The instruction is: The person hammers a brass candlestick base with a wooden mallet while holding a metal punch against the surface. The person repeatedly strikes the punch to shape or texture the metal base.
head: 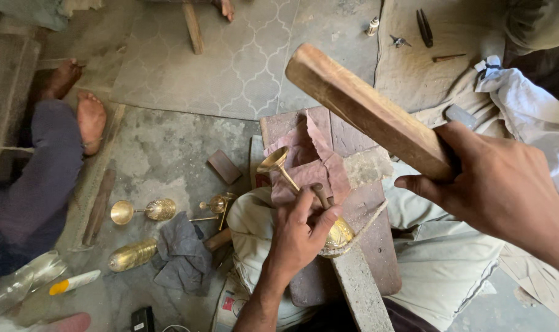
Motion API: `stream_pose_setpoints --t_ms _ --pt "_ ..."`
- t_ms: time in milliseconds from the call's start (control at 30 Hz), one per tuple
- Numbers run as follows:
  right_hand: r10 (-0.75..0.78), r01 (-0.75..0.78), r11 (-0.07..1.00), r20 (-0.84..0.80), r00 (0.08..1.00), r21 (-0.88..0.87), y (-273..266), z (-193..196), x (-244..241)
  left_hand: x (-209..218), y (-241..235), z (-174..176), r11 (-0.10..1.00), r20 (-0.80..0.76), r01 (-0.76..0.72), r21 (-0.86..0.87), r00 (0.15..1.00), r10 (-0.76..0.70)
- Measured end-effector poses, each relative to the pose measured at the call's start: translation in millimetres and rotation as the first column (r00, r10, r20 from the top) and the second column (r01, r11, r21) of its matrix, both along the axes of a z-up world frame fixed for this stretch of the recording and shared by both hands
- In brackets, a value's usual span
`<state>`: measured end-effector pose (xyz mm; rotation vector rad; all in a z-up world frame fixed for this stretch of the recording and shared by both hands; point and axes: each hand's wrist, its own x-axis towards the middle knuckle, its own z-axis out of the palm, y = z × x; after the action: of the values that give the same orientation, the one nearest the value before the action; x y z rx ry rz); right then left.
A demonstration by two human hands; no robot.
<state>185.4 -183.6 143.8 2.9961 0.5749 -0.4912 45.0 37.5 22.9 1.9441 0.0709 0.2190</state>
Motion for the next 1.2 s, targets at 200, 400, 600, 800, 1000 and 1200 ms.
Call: stream_pose_setpoints --t_ms 200,400,600,800,1000,1200 --pt "0.188 -0.266 0.758 0.190 0.964 0.596 -9.2 -8.6 2.1 -4.0 -7.7 5.3 0.999 0.053 -0.024 0.028 0.998 0.022" --pt "0.074 -0.073 0.997 -0.015 0.997 0.040 -29.9 -37.9 9.9 16.0 -3.8 12.4 0.977 -0.311 0.155 0.148 0.945 -0.103" --pt "-0.164 0.186 0.977 -0.184 0.969 0.107 -60.1 -70.7 -8.7 41.5 4.0 25.0 0.938 -0.363 0.347 0.000 0.874 -0.323" --pt "-0.308 0.427 0.856 -0.376 0.874 0.292 -104.5 -130.2 -53.6 66.8 1.0 34.1 0.843 -0.421 0.533 0.065 0.781 -0.461" --pt "-0.445 0.625 0.657 -0.453 0.773 0.421 -118.7 -168.3 -113.7 66.4 -5.5 31.2 0.739 -0.309 0.630 0.238 0.770 -0.558" --pt "-0.597 0.761 0.533 -0.472 0.648 0.370 -106.2 -146.2 -100.3 19.9 9.7 21.5 0.993 0.030 0.116 0.022 0.993 -0.117"
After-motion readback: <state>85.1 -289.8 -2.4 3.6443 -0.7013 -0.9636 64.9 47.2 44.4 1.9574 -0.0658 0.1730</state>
